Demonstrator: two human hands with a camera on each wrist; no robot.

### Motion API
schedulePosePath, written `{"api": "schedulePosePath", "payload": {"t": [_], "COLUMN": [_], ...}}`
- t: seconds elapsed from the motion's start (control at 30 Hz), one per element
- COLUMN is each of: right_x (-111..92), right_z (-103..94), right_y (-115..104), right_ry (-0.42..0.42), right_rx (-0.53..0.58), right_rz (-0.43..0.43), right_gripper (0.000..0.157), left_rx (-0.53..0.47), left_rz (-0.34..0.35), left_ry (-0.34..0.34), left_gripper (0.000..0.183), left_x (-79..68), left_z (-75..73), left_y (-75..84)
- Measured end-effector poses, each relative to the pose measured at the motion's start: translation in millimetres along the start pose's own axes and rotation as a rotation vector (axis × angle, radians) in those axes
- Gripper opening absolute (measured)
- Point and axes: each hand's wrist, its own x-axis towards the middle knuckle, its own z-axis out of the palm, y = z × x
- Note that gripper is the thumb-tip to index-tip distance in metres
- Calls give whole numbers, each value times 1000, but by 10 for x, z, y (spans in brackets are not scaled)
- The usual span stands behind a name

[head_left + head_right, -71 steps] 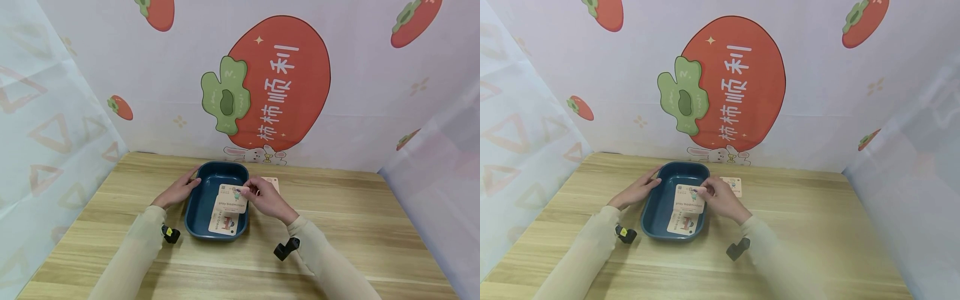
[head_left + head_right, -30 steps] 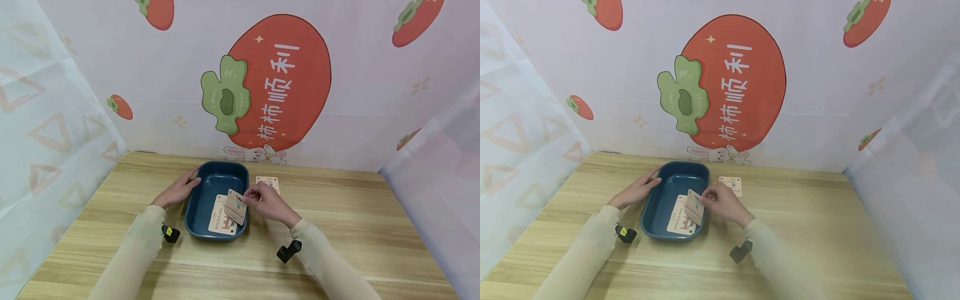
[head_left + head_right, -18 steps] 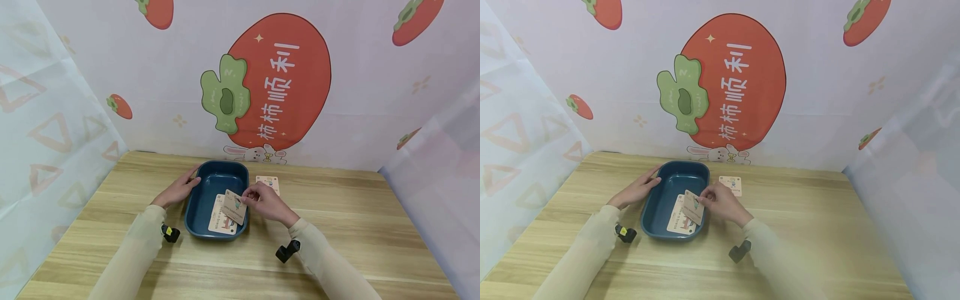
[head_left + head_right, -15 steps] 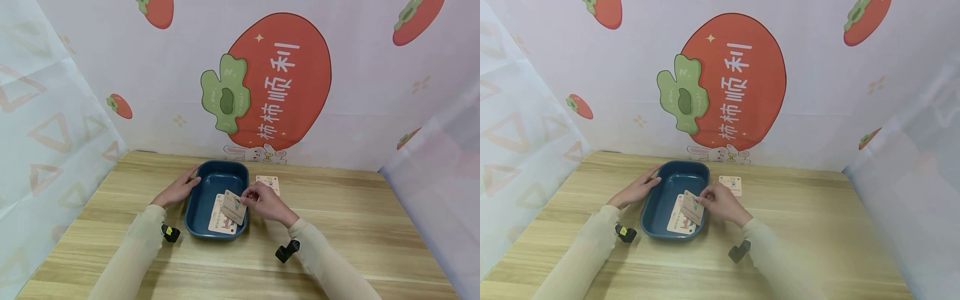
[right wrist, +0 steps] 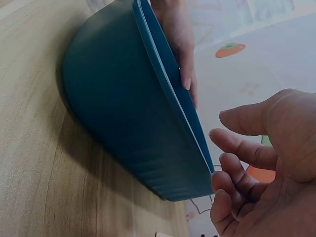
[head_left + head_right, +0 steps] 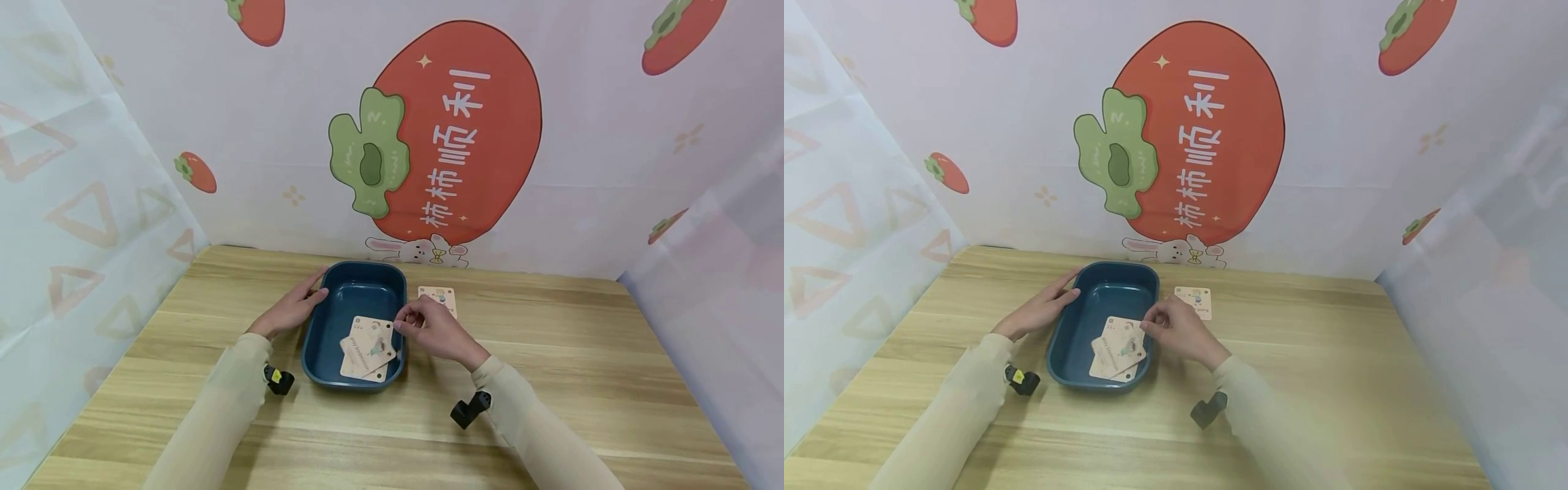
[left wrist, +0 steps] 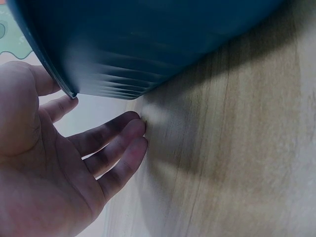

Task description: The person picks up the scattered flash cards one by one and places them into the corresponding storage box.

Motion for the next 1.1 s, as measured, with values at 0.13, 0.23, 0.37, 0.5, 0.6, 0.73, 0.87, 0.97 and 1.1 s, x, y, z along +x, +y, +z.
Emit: {"api": "schedulePosePath", "payload": {"t": [0.13, 0.23, 0.37, 0.5, 0.6, 0.73, 0.87, 0.97, 1.1], "right_x": [-4, -10, -19, -22, -23, -23, -21, -16, 2], "right_z": [-12, -32, -71, -115, -153, -207, -264, -301, -339], "right_y": [3, 9, 29, 68, 96, 141, 194, 237, 304], "right_ry": [1, 9, 27, 51, 68, 83, 98, 110, 122], "right_rx": [-1, -8, -7, -8, -12, -20, -25, -38, -52], "right_rz": [5, 9, 16, 19, 19, 12, -4, -22, 4], "right_gripper": [6, 6, 6, 7, 10, 11, 10, 11, 14], "left_rx": [6, 7, 9, 8, 4, -1, -11, -14, -11], "left_rz": [-4, -4, -3, -4, -2, 13, 21, 18, 19], "left_ry": [0, 1, 5, 8, 8, 7, 8, 8, 9], "left_gripper": [62, 62, 62, 62, 62, 62, 61, 61, 61], "left_x": [-1, -1, -4, -11, -14, -13, -18, -26, -20], "left_z": [0, 2, 6, 10, 12, 13, 13, 8, 6], "left_y": [2, 5, 11, 14, 10, 8, 15, 20, 15]}}
